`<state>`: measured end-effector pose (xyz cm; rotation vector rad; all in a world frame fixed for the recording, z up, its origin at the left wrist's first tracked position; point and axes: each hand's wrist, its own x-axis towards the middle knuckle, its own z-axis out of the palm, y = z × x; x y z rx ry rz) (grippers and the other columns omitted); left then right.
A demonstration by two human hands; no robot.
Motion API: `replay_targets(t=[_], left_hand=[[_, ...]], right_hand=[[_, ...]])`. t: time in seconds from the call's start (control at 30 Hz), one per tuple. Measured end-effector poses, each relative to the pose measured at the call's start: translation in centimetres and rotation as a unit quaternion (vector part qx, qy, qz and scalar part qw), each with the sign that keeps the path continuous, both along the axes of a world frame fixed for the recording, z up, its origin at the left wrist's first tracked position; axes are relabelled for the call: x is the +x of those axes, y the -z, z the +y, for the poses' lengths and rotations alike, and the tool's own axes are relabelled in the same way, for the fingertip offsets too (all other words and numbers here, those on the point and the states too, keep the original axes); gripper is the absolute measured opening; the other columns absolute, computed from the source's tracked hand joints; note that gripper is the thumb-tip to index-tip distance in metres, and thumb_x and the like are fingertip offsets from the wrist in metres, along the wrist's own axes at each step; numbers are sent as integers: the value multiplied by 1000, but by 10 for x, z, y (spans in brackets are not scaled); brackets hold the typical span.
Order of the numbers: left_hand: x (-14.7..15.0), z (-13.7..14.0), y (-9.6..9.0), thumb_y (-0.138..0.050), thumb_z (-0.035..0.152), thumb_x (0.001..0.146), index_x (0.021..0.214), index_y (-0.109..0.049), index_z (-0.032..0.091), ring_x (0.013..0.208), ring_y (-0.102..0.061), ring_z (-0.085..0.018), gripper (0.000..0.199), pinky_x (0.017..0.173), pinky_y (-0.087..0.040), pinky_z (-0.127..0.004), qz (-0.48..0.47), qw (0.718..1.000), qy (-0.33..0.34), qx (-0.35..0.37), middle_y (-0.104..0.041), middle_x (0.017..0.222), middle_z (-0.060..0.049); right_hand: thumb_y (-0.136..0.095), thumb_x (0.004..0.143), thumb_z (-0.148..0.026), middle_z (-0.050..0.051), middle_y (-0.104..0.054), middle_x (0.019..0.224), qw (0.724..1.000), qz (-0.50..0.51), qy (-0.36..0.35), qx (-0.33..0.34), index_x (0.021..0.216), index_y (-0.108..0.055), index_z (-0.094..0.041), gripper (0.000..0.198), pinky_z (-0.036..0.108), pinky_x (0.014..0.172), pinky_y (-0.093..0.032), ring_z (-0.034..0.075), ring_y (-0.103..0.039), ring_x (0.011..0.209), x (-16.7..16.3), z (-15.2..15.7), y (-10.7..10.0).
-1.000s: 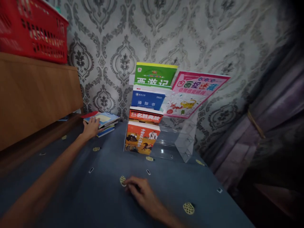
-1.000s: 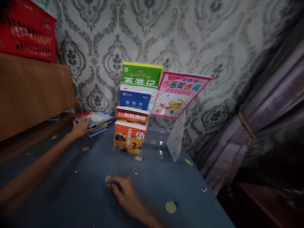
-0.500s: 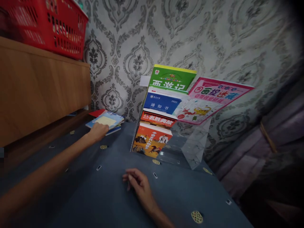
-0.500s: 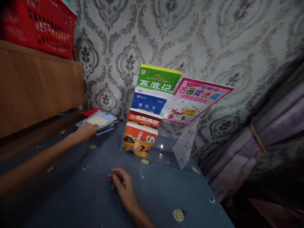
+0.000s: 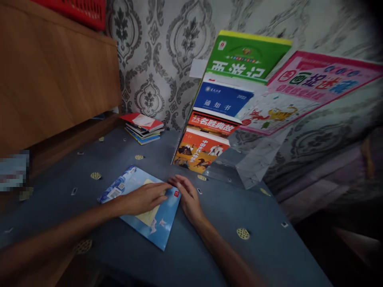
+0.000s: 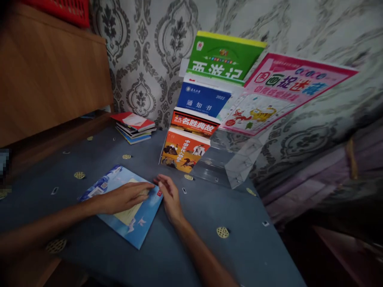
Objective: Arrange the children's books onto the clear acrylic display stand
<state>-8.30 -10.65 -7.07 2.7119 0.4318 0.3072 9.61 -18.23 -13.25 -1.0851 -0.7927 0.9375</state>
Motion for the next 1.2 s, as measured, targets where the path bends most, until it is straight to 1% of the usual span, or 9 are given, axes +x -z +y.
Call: replay_targets(t=[0.07,0.17,0.37,0.47,0.67,0.8,0.9,1.03,1.2], left_hand=[[-10,12,15,-34,40,105,145,-49,18,141,-48,-21,48,118,-36,-35,15,1000,25,13,-51,153,-9],[-26,36,33,-32,45,105,152,-39,16,151,-31,-21,55,126,-20,-42,46,998,20,37,-35,162,-11],[-57,98,42,-24,52,105,153,-36,20,153,-25,-21,59,125,-18,-46,71,995,-59,26,-37,161,-9],[-65,111,44,-22,50,105,152,-38,18,152,-28,-21,60,124,-21,-45,46,997,-67,8,-39,161,-9],[-66,101,43,-31,47,103,136,-53,17,131,-52,-24,50,114,-38,-45,-28,995,-97,17,-61,139,-12],[-62,80,41,-33,40,102,125,-58,16,110,-57,-29,42,97,-46,-47,-24,987,-150,61,-64,117,-13],[-57,61,42,-33,35,101,124,-59,17,103,-56,-31,39,87,-46,-48,-9,978,-191,88,-64,113,-14],[-51,45,44,-32,30,99,128,-55,20,105,-57,-30,38,86,-44,-46,-26,980,-192,51,-66,116,-11],[-48,45,42,-32,28,97,124,-54,18,102,-60,-29,37,85,-44,-45,-43,977,-208,27,-70,111,-10]], right_hand=[[-78,77,-52,7,-72,117,998,-53,-13,-3,108,-69,-26,41,45,105,-48,27,-67,114,1,-1,1],[-74,81,-51,9,-73,115,991,-128,-31,-16,111,-67,-25,40,45,100,-51,27,-67,114,2,-2,2],[-63,90,-45,9,-73,118,970,-241,-30,-30,115,-67,-24,32,43,98,-53,26,-67,112,2,-6,-3],[-57,94,-40,9,-72,116,945,-324,-9,-29,114,-67,-24,28,43,98,-52,25,-67,111,0,-7,-6],[-46,99,-29,10,-71,115,863,-505,20,-4,117,-67,-23,28,47,100,-51,26,-65,113,-6,-9,-11],[-42,100,-23,14,-64,133,799,-601,-13,-1,125,-64,-22,34,55,113,-41,27,-58,128,-28,-18,-26],[-41,103,-32,15,-40,158,788,-606,-101,-26,146,-47,-18,46,49,117,-40,25,-38,147,-67,-23,-39],[-46,102,-47,25,-21,164,779,-590,-208,-43,155,-26,0,73,50,124,-29,29,-16,155,-110,-16,-46],[-45,102,-51,29,-20,163,754,-614,-221,-77,153,-25,8,81,48,128,-17,31,-12,155,-100,-5,-38]])
